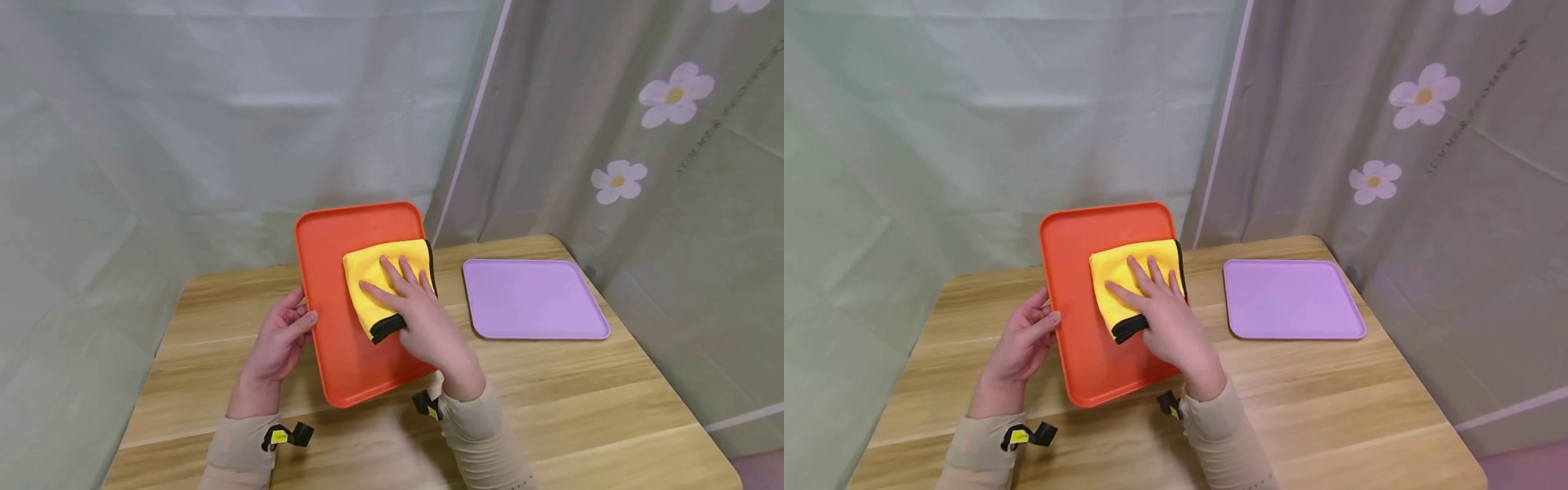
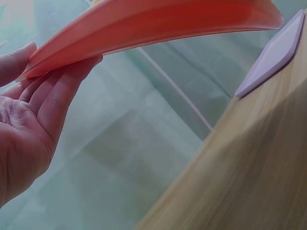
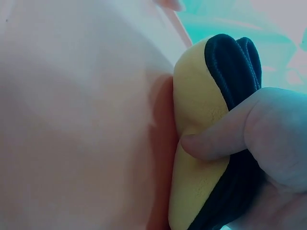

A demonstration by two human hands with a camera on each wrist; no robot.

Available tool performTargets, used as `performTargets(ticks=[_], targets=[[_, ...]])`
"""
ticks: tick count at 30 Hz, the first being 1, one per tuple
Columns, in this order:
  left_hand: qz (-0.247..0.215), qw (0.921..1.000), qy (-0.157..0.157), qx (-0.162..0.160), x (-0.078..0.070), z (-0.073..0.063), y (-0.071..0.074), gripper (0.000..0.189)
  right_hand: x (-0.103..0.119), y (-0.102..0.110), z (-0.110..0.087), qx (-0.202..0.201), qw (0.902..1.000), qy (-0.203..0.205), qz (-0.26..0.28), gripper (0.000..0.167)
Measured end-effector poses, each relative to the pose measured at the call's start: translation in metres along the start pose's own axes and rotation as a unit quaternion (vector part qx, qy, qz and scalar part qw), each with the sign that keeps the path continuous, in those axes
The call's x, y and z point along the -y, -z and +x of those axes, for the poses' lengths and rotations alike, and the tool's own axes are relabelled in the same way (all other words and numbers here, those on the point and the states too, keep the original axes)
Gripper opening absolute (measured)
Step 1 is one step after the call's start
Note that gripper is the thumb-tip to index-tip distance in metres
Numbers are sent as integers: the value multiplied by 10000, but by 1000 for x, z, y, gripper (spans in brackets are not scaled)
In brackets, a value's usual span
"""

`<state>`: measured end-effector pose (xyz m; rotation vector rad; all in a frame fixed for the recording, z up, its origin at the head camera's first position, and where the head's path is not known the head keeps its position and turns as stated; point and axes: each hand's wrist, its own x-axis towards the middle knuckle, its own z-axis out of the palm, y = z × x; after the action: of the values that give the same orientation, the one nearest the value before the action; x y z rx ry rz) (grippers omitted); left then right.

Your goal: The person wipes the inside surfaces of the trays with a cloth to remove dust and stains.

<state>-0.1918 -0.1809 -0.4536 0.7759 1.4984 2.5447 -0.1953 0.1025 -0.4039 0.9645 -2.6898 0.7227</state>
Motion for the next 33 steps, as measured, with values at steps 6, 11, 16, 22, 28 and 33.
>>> performTargets(ticks=[6, 11, 16, 22, 28, 33], targets=[[-77, 10000, -42, 41, 0, 0, 1, 52, 4, -1, 1, 95, 9999, 6, -71, 113], [-131, 9999, -35, 69, 1, 0, 0, 53, 7, -3, 1, 154, 9998, 19, -84, 114], [-114, 9999, 0, 10, 0, 0, -2, 51, 12, -4, 1, 207, 9998, 60, -52, 111], [-16, 9999, 74, -68, -1, 0, -2, 49, 18, -8, 2, 257, 9996, 114, -52, 108], [69, 9998, 66, -179, -1, 0, -3, 50, 23, -9, 2, 317, 9992, 200, -147, 108], [199, 9996, 81, -180, 0, 1, -3, 51, 29, -13, 3, 406, 9984, 290, -251, 111]])
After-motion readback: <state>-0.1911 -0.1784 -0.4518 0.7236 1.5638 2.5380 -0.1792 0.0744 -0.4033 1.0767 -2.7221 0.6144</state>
